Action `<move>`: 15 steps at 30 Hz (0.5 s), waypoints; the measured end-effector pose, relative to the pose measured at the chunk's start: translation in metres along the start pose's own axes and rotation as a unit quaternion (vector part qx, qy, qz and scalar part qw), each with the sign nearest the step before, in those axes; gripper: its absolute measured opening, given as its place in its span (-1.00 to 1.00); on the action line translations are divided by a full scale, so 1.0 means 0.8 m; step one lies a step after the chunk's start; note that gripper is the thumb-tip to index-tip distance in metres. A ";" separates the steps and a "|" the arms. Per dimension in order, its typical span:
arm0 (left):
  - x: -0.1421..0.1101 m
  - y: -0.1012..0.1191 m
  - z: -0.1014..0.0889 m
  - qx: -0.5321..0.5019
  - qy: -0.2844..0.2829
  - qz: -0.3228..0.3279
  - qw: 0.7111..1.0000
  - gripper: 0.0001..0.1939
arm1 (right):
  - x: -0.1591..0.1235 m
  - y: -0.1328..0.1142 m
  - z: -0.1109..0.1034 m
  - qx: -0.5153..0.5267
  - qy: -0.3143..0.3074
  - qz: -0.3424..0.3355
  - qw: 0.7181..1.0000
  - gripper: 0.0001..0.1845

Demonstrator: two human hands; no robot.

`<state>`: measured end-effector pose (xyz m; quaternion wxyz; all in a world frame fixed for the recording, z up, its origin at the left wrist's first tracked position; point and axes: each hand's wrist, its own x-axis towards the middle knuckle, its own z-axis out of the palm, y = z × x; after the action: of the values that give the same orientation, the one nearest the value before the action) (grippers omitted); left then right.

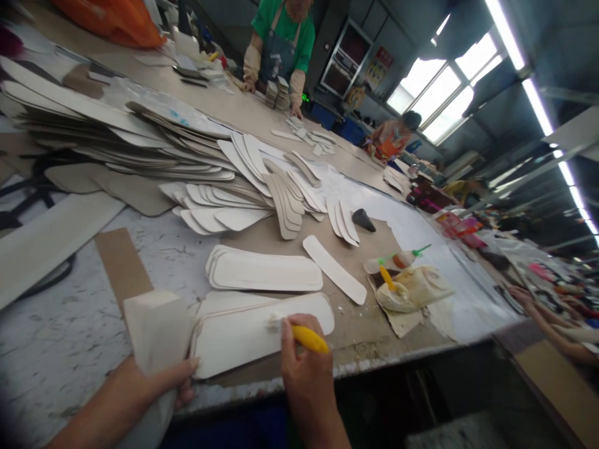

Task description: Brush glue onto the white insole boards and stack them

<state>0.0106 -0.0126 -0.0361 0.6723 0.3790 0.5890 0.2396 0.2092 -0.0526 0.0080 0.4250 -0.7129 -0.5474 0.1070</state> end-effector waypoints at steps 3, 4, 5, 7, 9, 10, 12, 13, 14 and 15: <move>-0.003 0.005 -0.003 0.011 -0.010 -0.001 1.000 -0.65 | -0.002 -0.004 -0.010 -0.023 0.009 -0.011 1.000 -0.84; -0.003 0.006 -0.004 0.019 -0.013 0.002 1.000 -0.65 | -0.006 -0.008 -0.007 -0.009 -0.014 -0.013 1.000 -0.85; -0.004 0.006 -0.005 0.027 -0.014 0.002 1.000 -0.65 | -0.008 -0.011 -0.003 0.009 -0.040 -0.022 0.999 -0.86; -0.003 0.004 -0.007 0.038 -0.013 -0.005 0.999 -0.65 | -0.010 -0.010 0.001 0.023 -0.063 -0.054 0.996 -0.87; -0.001 0.000 -0.008 0.038 -0.013 -0.014 0.999 -0.65 | -0.003 0.005 -0.007 -0.026 -0.025 -0.089 0.995 -0.87; 0.000 -0.001 -0.008 0.035 -0.014 -0.014 0.999 -0.65 | 0.003 0.015 -0.018 -0.067 0.011 -0.096 0.993 -0.87; 0.000 -0.001 -0.007 0.035 -0.011 -0.004 0.999 -0.65 | 0.016 0.038 -0.045 -0.142 0.061 -0.098 0.983 -0.85; 0.000 0.001 -0.005 0.036 -0.005 -0.001 0.999 -0.66 | 0.021 0.049 -0.058 -0.167 0.074 -0.104 0.978 -0.84; -0.002 0.004 -0.004 0.032 0.003 -0.003 0.999 -0.67 | 0.025 0.057 -0.069 -0.187 0.079 -0.115 0.972 -0.84; -0.003 0.007 -0.002 0.024 0.008 -0.006 1.000 -0.68 | 0.026 0.063 -0.076 -0.202 0.078 -0.128 0.968 -0.84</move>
<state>0.0089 -0.0109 -0.0299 0.6600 0.3894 0.6021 0.2242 0.2891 -0.0658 0.0154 0.3236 -0.7143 -0.6093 -0.1176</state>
